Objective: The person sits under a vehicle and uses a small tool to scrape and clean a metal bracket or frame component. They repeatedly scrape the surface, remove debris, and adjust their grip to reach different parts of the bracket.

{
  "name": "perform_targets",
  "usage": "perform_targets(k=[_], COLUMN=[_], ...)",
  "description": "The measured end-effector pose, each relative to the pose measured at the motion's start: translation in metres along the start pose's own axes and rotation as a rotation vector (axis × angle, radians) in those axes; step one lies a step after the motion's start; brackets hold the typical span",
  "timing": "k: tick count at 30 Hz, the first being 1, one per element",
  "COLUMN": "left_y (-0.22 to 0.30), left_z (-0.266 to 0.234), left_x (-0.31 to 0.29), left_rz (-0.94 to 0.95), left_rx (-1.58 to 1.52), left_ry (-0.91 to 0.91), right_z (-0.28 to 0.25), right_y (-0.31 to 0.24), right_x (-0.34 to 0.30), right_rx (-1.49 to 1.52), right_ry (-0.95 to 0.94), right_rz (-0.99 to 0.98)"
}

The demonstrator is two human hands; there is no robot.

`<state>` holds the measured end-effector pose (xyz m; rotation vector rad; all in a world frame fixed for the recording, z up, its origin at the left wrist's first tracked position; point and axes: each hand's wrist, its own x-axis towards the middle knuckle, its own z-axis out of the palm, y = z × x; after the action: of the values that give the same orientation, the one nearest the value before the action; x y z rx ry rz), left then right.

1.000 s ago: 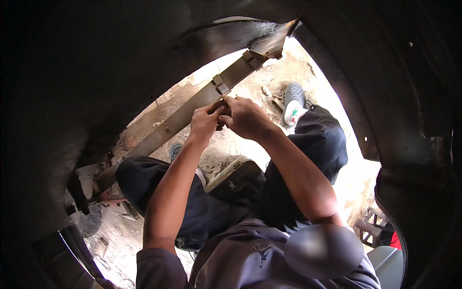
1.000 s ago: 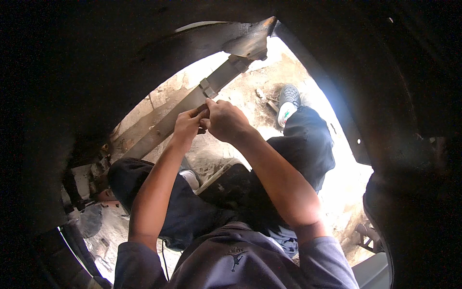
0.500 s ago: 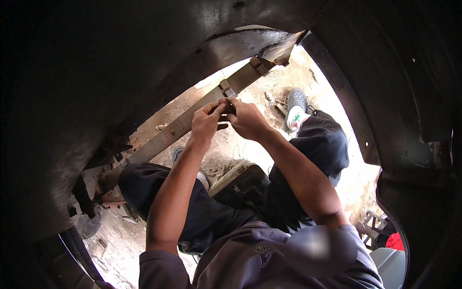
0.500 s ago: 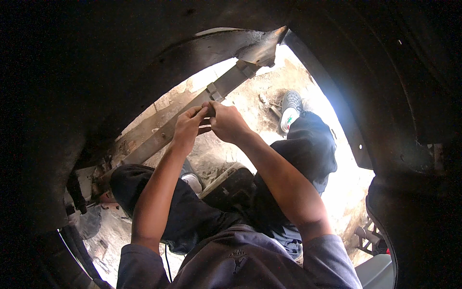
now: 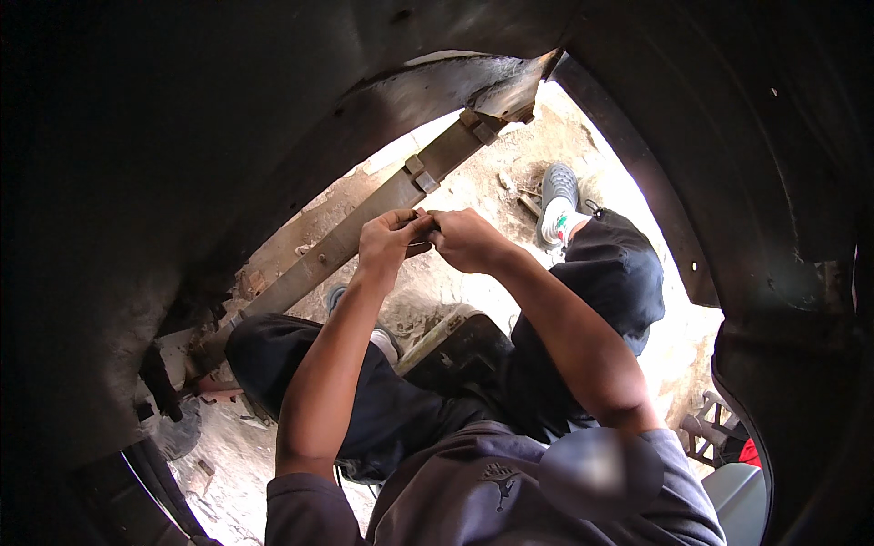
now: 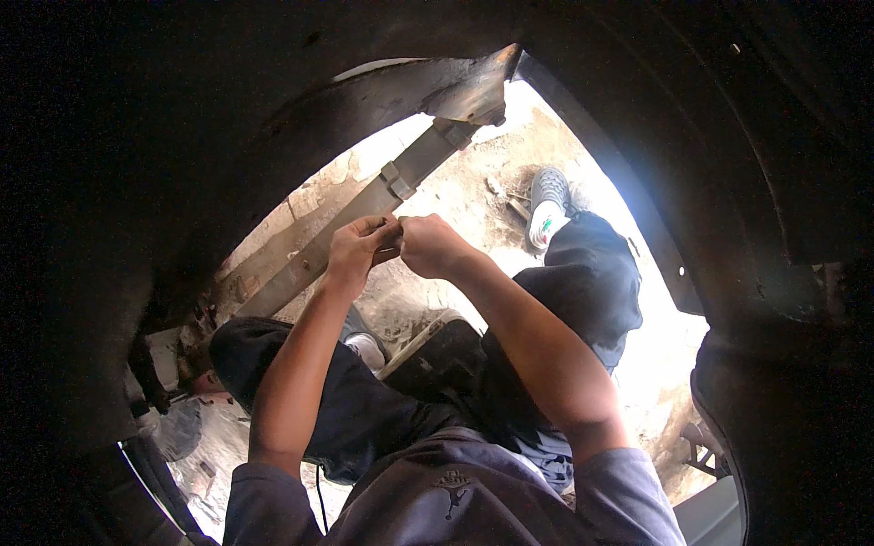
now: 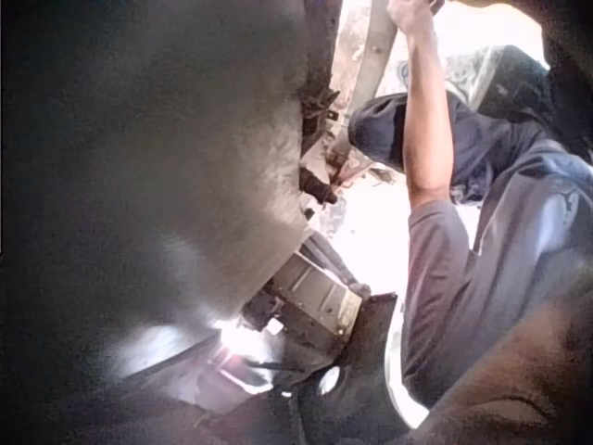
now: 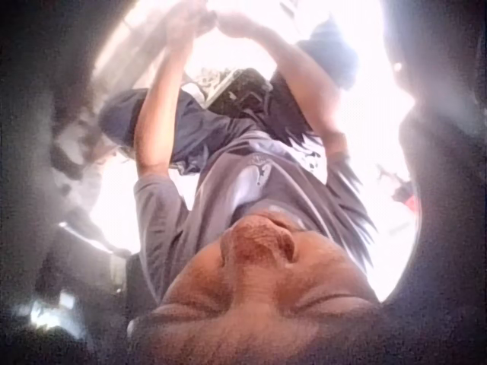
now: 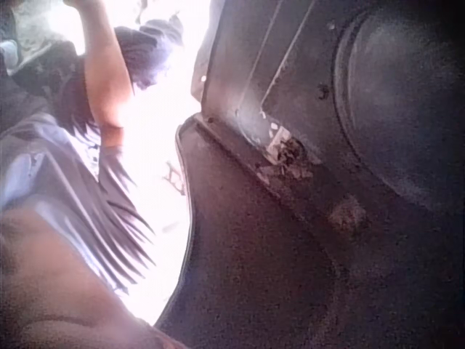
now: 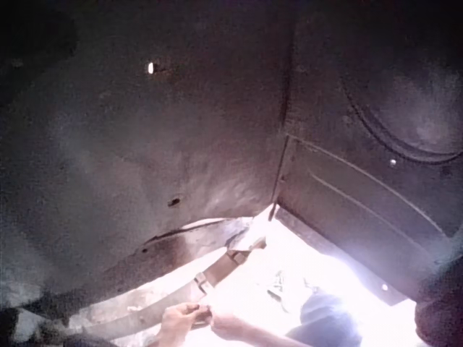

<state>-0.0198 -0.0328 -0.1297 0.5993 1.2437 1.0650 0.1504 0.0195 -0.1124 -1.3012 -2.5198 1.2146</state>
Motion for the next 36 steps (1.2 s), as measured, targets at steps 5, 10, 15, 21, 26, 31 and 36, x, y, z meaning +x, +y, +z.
perform_targets(k=[5,10,15,21,26,31,36], left_y=[0.004,-0.002,-0.016,-0.012,-0.006,-0.001,0.005], left_z=[0.004,0.005,0.009,0.020,0.026,0.034,0.024], left_x=[-0.001,0.010,0.016,0.023,0.033,0.035,0.036], left_rz=[-0.004,0.070,0.092,0.113,0.056,0.061,0.116], left_rx=[-0.024,0.192,0.163,0.249,0.240,0.199,0.167], left_ry=[0.032,0.140,0.107,0.163,0.269,0.260,0.285], right_z=[-0.009,-0.013,-0.011,0.005,-0.001,0.016,0.022], right_y=[-0.004,0.002,0.021,0.032,0.035,0.047,0.025], right_x=[-0.007,-0.006,0.006,0.024,0.050,0.076,0.093], right_rx=[0.144,0.257,0.389,0.866,0.449,0.375,0.431], right_ry=[0.040,0.228,0.252,0.380,0.632,0.653,0.880], right_rz=[0.040,0.131,0.272,0.378,0.463,0.633,0.744])
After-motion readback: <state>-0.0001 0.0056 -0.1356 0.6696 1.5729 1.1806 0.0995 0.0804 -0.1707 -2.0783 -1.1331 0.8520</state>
